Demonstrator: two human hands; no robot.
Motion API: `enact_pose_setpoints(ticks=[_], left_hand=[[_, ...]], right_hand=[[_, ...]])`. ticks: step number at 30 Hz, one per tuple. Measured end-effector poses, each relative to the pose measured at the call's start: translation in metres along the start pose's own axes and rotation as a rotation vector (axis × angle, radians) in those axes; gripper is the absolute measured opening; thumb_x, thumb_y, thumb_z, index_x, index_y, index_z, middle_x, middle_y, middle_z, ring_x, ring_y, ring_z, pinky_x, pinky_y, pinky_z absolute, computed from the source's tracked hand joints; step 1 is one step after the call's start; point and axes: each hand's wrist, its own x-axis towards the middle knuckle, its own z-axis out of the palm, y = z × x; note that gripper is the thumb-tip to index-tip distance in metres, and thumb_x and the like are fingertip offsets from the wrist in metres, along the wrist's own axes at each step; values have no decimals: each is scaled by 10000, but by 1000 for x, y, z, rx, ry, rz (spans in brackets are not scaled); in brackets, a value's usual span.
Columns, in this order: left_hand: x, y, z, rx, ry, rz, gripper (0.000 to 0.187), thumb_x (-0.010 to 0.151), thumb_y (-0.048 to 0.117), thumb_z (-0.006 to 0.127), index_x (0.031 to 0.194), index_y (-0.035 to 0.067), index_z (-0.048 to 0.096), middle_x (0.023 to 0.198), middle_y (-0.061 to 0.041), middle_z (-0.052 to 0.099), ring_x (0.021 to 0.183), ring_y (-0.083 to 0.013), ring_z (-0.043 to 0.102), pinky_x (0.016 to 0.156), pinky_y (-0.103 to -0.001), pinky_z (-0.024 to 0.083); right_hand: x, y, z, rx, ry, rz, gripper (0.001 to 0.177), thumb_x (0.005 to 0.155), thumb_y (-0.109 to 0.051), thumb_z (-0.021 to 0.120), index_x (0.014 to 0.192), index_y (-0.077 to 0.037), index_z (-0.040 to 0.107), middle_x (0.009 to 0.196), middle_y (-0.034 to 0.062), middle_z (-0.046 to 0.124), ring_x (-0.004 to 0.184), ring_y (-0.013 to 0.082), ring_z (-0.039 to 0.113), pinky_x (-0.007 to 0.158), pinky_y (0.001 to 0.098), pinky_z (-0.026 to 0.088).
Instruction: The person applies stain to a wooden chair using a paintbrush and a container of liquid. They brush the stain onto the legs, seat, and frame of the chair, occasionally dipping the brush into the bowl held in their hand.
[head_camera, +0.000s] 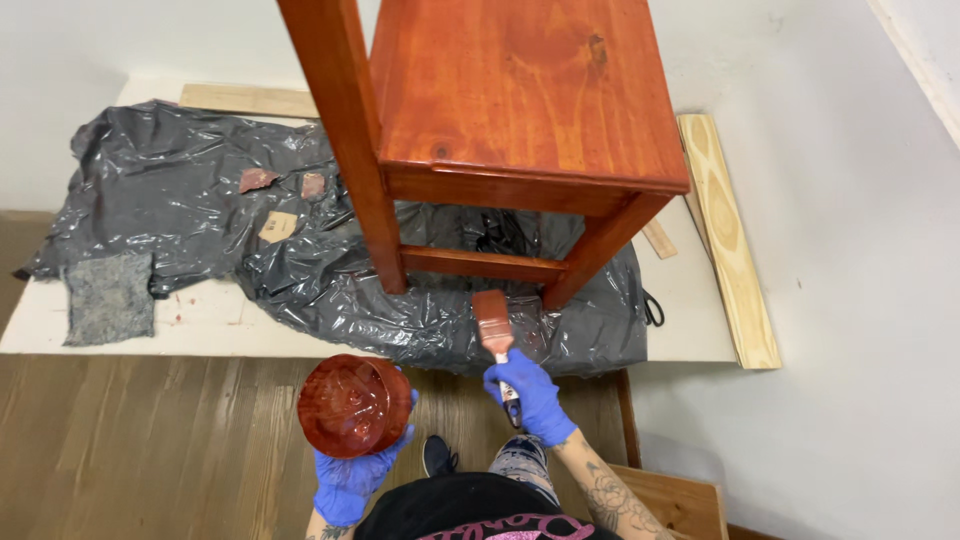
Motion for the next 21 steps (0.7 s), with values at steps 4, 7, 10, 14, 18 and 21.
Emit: enact_pose_setpoints(ticks=[4,7,10,14,18,21], left_hand=[[-11,1,-13,49,-68,64,1118,662,616,1018,1557,180,508,1582,-236,546,1427,-570,489,1076,-753,467],[-29,0,-5,77,155,126,1159,627,738,835,1597,215,475,1622,-166,540,1467,-521,478,1165,-735,369],[-38,8,-28,-52,8,116,1048,736,636,915,1592,211,485,1641,-191,514,1490,-546,441,1156,-765,367],[-55,10,-11,-30,277,185,1016,723,774,719,1570,249,522,1620,-163,569,1471,-504,503,1123,-740,399],[-59,15,-14,-119,318,199,1079,670,765,776,1580,246,516,1639,-170,559,1513,-499,483,1155,-730,389],[-58,19,-23,-131,249,189,1118,651,739,842,1590,238,502,1649,-179,541,1522,-504,466,1154,-733,388]], right_hand=[[18,-35,20,58,-205,-186,89,938,-138,738,954,-201,677,900,33,548,772,226,553,688,373,426],[38,-41,39,47,-230,-244,109,1025,-195,730,945,-161,664,883,42,567,805,225,549,687,378,434],[74,-32,56,-204,-283,-251,156,1006,-290,694,913,-171,654,927,89,608,754,278,634,650,444,499],[111,-17,79,-515,-249,-379,278,702,-38,735,929,-158,628,947,130,598,798,372,625,614,505,481],[117,-7,89,-825,-420,-360,278,779,-9,793,996,-167,721,963,89,665,869,304,667,651,447,562],[94,-2,73,-874,-495,-212,199,870,5,792,1024,-113,750,972,119,682,854,292,695,655,433,648]])
